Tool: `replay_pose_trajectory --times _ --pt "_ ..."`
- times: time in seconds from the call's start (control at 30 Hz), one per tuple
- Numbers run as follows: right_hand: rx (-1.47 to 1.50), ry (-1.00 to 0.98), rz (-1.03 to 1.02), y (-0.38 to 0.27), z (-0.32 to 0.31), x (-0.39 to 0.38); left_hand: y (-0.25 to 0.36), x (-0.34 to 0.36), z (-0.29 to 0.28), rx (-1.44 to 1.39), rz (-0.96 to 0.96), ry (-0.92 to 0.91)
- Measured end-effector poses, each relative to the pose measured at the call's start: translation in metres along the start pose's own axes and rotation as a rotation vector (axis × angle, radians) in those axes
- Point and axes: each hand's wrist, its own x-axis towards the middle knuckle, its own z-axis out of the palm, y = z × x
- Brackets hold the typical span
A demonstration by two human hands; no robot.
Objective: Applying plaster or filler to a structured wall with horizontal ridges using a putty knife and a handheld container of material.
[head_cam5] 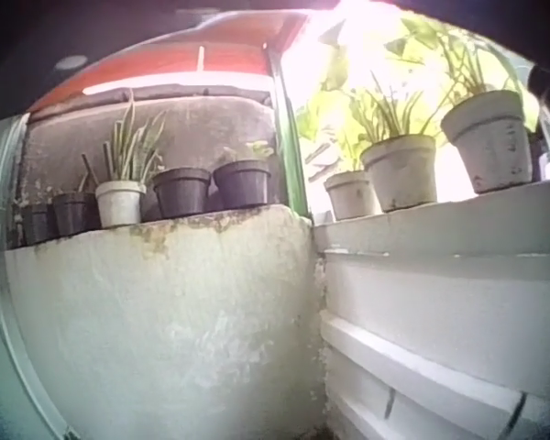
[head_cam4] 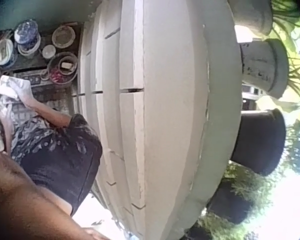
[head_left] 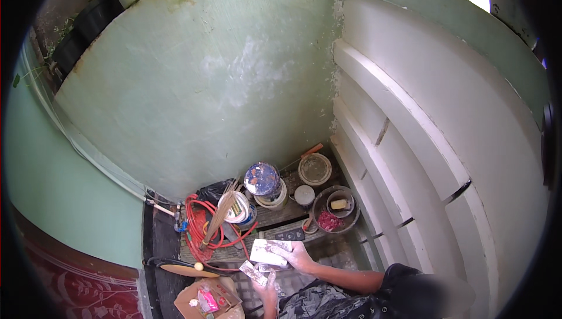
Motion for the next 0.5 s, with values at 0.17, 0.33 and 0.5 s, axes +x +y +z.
replay_pose_trajectory --times 0.17,0.33,0.5 --pt "-0.286 0.0 -0.203 0.0 -0.009 0.001 0.003 -0.008 0.015 -0.011 0.222 0.081" --pt "-0.499 -0.071 -0.173 0.006 -0.02 -0.001 -0.009 -0.011 0.006 0.108 0.111 0.052" --pt "-0.427 -0.393 -0.078 0.019 -0.033 0.01 -0.03 -0.007 -0.001 0.24 0.405 0.24"
